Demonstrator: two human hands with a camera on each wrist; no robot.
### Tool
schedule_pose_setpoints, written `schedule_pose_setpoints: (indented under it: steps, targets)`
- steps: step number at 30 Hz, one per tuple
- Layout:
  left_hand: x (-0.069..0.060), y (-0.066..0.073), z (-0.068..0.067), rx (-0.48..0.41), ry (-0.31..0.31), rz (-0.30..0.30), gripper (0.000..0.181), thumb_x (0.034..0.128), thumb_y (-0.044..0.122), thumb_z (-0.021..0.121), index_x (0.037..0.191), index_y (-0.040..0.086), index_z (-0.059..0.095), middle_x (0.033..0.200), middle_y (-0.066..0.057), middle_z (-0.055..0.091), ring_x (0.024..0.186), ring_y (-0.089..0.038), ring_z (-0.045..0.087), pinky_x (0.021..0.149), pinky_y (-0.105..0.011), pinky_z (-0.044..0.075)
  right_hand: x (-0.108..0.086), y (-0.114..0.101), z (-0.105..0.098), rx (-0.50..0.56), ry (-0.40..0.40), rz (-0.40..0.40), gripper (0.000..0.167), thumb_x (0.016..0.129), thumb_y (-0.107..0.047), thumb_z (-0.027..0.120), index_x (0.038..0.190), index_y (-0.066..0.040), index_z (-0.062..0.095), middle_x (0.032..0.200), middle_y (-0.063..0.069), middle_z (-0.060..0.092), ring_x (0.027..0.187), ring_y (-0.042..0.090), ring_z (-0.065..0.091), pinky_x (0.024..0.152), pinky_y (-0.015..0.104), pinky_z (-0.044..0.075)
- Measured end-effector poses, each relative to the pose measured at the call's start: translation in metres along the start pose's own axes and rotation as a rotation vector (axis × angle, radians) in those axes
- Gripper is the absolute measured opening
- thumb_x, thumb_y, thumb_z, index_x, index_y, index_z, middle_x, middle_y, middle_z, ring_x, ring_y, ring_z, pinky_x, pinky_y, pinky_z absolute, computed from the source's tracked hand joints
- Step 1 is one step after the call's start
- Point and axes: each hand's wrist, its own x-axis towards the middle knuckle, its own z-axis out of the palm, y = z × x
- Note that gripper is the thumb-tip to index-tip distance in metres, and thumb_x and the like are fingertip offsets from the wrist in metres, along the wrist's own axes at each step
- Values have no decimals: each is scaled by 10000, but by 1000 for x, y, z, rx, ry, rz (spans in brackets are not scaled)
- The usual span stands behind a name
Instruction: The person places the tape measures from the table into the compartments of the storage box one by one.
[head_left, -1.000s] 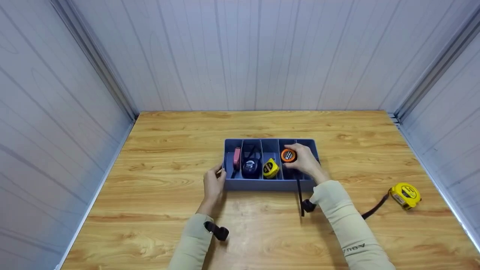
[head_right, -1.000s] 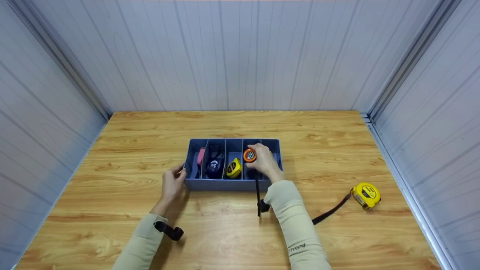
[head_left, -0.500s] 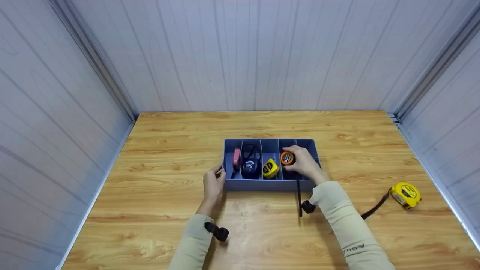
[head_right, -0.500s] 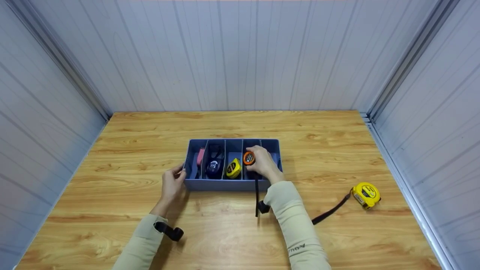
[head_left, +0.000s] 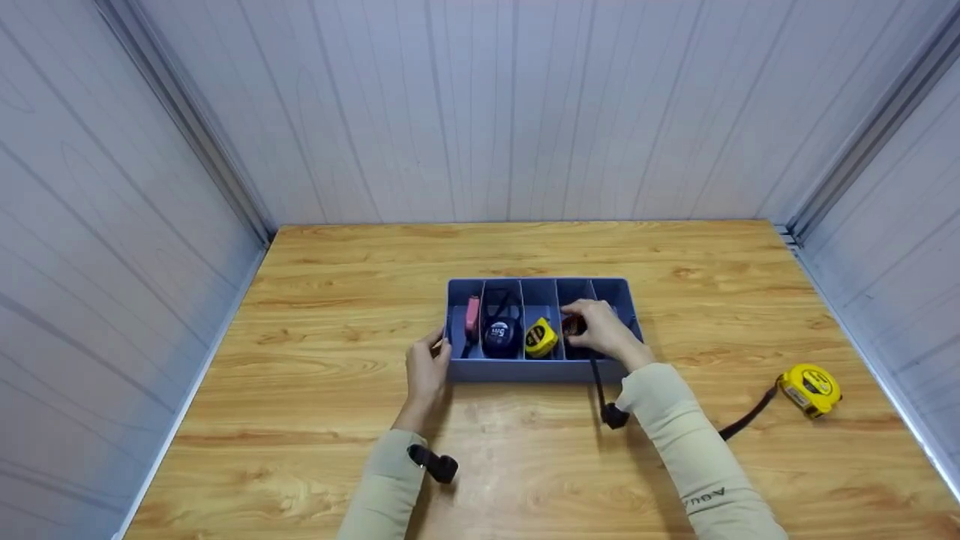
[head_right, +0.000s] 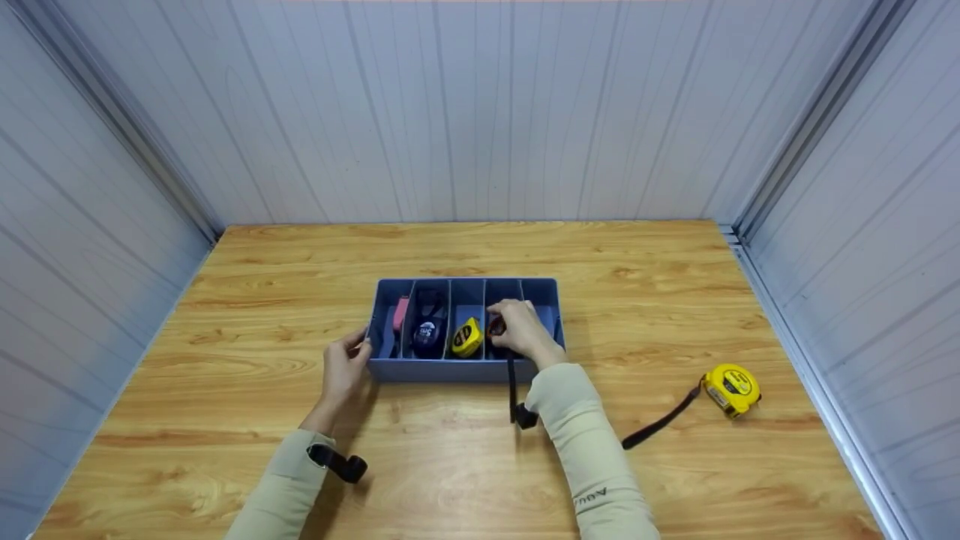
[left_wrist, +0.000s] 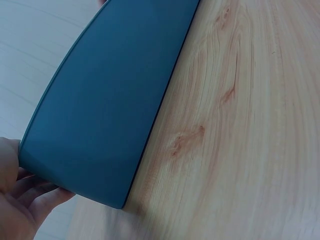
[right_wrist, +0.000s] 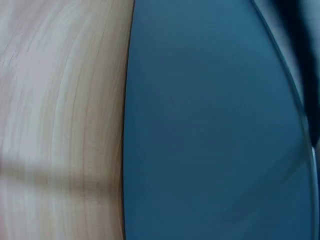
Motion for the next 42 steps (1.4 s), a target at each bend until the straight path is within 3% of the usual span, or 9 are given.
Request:
schedule_pose_setpoints:
  steps: [10,17,22,31,37,42]
  targets:
    - [0,0,1,-7,4,15,336,790,-36,505,1115,-101,562,1049,-238,587,901,-287,600,748,-268,497,-3,-1,-1,73,19,-4,424,725,-75,686,1117,45,580,1064,171,585,948,294,550,808,417,454]
    - [-1,-1,-3,107,9,124,318,785,-25,511,1087,-77,596,1005,-222,608,846,-268,619,693,-298,518,-6,-4,-6,113,24,-6,355,753,-71,665,1088,30,607,1026,160,602,902,285,569,743,394,485]
    - [-1,2,-5,81,3,124,314,790,-28,518,1090,-92,586,1023,-234,598,866,-285,611,725,-303,509,-9,-7,-10,130,15,24,352,780,-109,661,1111,-2,605,1058,153,595,941,282,560,759,397,483]
    - [0,0,-3,87,-7,120,308,793,-52,523,1091,-110,576,1046,-249,582,879,-301,605,732,-308,508,-15,-10,-15,156,64,-16,308,790,-93,649,1075,20,619,1007,171,604,877,316,573,703,442,491]
    - [-1,-4,-3,40,11,181,320,777,-16,510,1077,-89,598,1011,-240,602,840,-263,621,708,-288,514,-22,-14,-19,186,100,-38,279,786,-46,639,1053,34,624,979,184,609,852,318,582,701,451,490]
    - [0,-4,-3,26,6,149,325,788,-5,508,1094,-74,594,1024,-222,603,858,-255,616,726,-284,508,-28,-16,-22,217,137,-63,271,778,-12,637,1042,45,623,964,208,608,852,330,589,719,458,489]
